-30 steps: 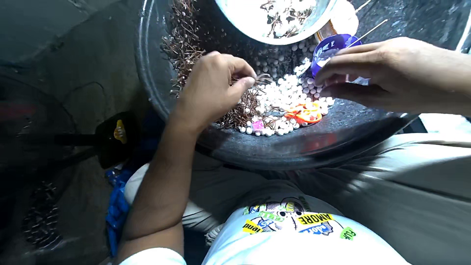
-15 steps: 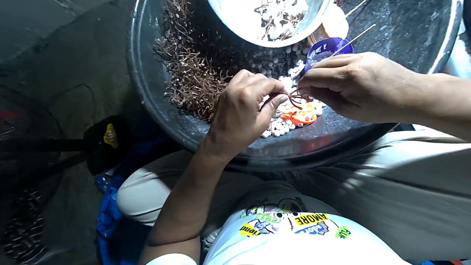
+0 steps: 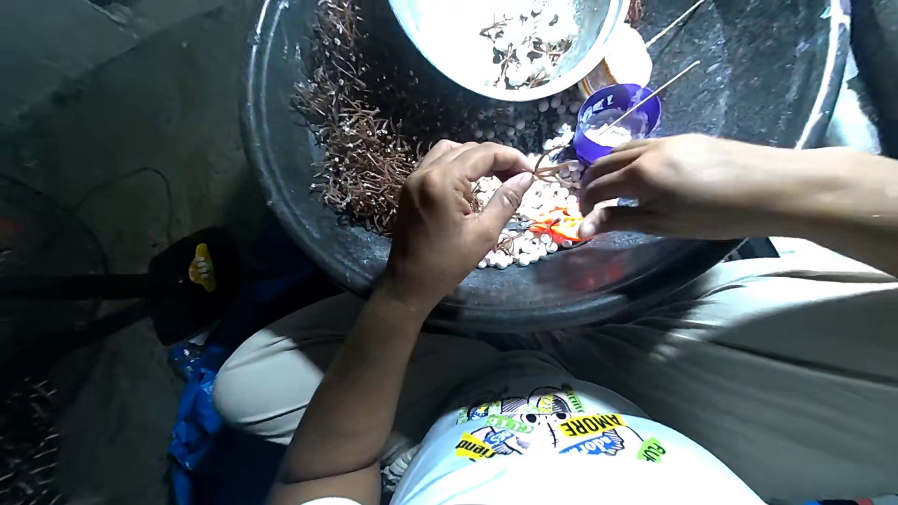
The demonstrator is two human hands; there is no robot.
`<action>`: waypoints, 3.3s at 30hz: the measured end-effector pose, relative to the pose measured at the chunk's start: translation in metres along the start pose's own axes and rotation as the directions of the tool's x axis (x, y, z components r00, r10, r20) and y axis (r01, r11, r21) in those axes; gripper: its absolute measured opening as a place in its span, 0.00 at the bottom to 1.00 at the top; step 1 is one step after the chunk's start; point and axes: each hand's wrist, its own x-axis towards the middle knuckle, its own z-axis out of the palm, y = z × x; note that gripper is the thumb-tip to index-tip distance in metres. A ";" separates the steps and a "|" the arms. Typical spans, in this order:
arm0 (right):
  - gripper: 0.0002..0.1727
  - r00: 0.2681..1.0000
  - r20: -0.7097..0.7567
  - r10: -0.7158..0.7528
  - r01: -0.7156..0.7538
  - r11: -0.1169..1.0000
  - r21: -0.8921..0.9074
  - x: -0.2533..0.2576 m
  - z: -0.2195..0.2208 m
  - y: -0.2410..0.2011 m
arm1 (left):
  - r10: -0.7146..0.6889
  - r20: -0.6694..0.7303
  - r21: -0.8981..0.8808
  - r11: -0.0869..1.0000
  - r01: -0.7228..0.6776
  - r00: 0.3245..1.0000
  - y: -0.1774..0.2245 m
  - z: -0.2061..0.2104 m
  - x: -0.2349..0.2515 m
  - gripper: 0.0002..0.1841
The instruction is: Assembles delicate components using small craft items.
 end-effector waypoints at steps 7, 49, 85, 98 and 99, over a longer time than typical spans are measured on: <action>0.11 0.968 -0.126 0.217 -0.245 0.928 -0.281 0.002 -0.031 0.063 | -0.079 0.024 -0.133 0.988 0.081 0.997 -0.004 -0.002 -0.003 0.05; 0.13 0.843 -0.424 0.330 -0.371 0.928 -0.015 -0.045 -0.066 0.084 | -0.050 -0.057 -0.277 0.960 0.033 0.997 0.005 -0.002 -0.004 0.09; 0.08 0.813 -0.572 0.112 -0.046 0.991 0.128 -0.031 -0.061 0.051 | -0.046 -0.136 -0.196 0.980 0.019 0.990 0.000 -0.001 -0.003 0.09; 0.10 0.828 -0.546 0.130 -0.115 0.991 0.062 -0.031 -0.061 0.043 | -0.052 -0.141 -0.203 0.979 0.023 0.989 0.000 -0.001 -0.003 0.09; 0.10 0.827 -0.547 0.129 -0.112 0.992 0.065 -0.032 -0.061 0.044 | -0.053 -0.141 -0.205 0.978 0.023 0.989 0.000 -0.001 -0.003 0.09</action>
